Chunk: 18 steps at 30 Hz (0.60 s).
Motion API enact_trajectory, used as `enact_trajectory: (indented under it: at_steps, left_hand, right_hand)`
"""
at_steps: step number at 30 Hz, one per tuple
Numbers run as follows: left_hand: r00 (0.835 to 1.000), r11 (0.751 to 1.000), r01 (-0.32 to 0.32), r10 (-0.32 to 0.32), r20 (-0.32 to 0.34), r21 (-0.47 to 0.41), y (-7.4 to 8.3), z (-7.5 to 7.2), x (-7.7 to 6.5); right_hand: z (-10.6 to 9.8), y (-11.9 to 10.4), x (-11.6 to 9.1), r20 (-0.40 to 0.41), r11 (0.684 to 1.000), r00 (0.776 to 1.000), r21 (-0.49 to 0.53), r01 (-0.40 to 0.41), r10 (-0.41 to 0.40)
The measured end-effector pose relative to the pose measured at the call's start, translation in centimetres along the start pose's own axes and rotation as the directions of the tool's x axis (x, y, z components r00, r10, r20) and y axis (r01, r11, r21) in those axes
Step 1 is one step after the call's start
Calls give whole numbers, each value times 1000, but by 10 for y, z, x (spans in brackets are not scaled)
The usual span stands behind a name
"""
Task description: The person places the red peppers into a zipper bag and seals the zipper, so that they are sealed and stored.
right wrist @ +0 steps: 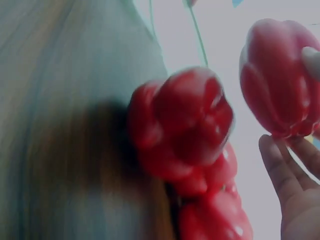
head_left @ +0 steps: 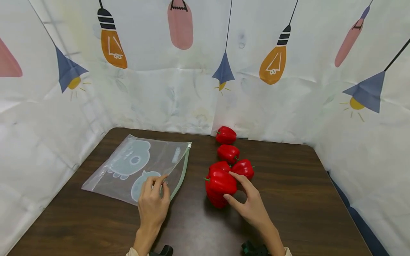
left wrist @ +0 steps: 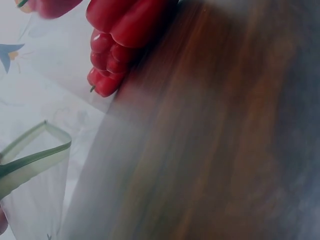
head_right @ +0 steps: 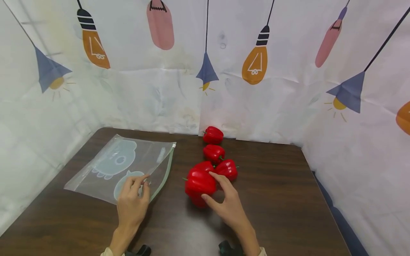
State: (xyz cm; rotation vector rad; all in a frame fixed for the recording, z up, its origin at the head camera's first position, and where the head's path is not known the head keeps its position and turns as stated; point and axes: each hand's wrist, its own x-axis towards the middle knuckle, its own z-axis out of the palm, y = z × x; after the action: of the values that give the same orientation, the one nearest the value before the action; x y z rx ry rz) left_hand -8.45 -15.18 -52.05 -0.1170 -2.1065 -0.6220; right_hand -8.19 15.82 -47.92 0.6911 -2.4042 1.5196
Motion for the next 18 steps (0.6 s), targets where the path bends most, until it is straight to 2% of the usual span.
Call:
enact_trajectory:
  at_steps: [6,12,18]
  left_hand:
    - [1000,1000,14,-15,-26,-18,1,1,1]
    - [999,999,25,-26,-39,-20,0,0,0]
    - [997,999,29,-32,-70,-41,-1,0,2]
  right_hand:
    - [20,-10,15,-13,1000,1000,-12,24,-24]
    - [41,-18,29,17,997,999,-61,38,-37]
    - [60,-26,41,73,989,997,-147,-1,12]
